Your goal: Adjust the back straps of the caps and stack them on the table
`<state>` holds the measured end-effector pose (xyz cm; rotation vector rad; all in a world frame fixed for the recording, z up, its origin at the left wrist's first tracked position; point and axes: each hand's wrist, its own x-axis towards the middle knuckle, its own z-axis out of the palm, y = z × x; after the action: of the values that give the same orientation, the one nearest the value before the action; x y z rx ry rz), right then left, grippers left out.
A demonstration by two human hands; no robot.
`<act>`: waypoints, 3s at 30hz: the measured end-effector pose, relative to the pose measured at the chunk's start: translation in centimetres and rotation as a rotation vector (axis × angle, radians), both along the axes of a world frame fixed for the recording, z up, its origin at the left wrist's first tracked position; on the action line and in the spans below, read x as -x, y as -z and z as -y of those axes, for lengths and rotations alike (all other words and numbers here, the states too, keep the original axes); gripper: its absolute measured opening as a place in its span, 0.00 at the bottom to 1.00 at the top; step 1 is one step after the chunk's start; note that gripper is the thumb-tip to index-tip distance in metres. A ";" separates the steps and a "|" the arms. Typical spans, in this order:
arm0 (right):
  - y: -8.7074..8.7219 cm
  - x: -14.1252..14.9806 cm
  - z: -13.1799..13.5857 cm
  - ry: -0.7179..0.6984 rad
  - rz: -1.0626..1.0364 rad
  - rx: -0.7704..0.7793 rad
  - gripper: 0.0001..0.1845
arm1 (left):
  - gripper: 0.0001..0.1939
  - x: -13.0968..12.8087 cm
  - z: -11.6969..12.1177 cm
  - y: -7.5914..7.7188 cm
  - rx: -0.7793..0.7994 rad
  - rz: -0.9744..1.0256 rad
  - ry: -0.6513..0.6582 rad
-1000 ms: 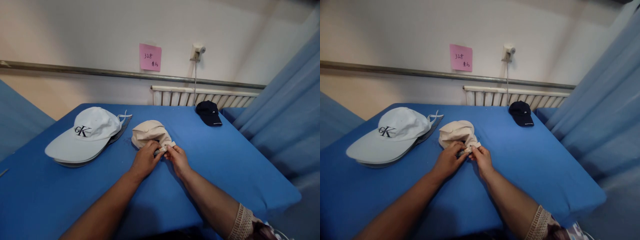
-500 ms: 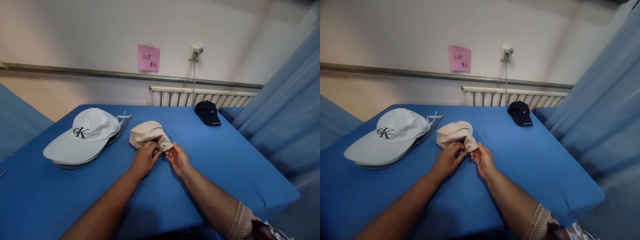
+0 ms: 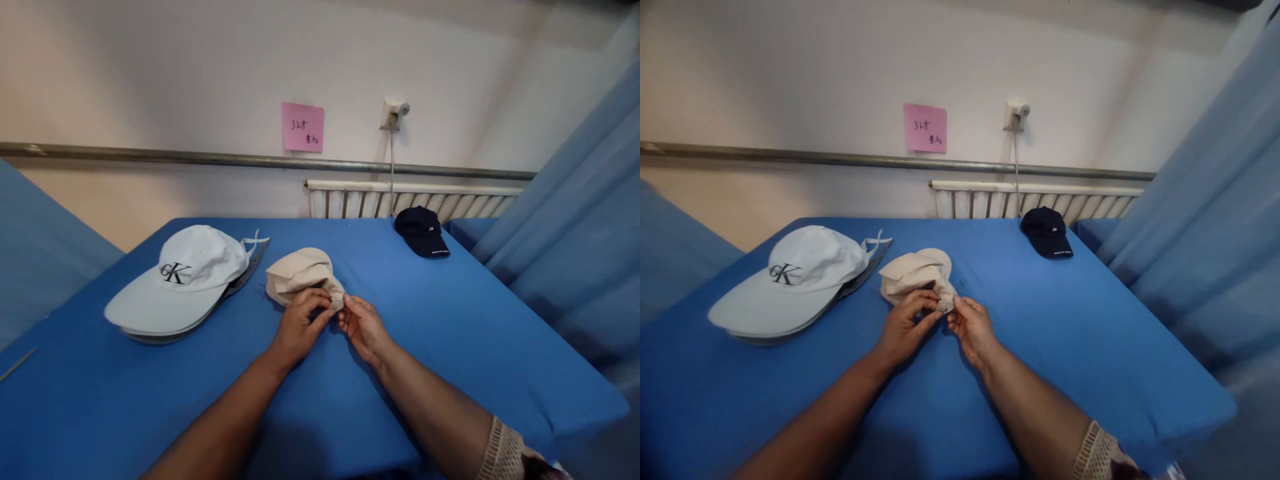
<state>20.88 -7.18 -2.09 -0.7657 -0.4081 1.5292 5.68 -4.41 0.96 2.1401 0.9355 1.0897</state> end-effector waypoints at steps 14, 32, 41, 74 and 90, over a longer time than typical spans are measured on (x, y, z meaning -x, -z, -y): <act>0.1 -0.1 -0.7 0.108 0.140 -0.006 0.16 | 0.13 0.1 -0.3 -0.1 0.493 0.347 -0.038; -1.3 -0.7 -0.6 0.099 0.044 -0.037 0.15 | 0.12 -0.8 0.1 -0.1 0.646 0.481 -0.008; -2.0 -1.0 -0.1 -0.020 -0.029 -0.144 0.13 | 0.11 -0.4 0.1 -0.5 0.496 0.413 -0.059; -1.0 0.3 0.4 -0.031 0.079 -0.012 0.20 | 0.06 -0.1 -1.7 -0.6 0.565 0.517 -0.208; -0.8 0.4 0.1 0.159 0.338 0.093 0.19 | 0.14 -0.7 -1.3 0.6 0.571 0.338 -0.219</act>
<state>20.45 -7.24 -1.26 -1.1094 -0.5152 1.2788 6.33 -3.07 0.41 1.3711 1.1629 1.0789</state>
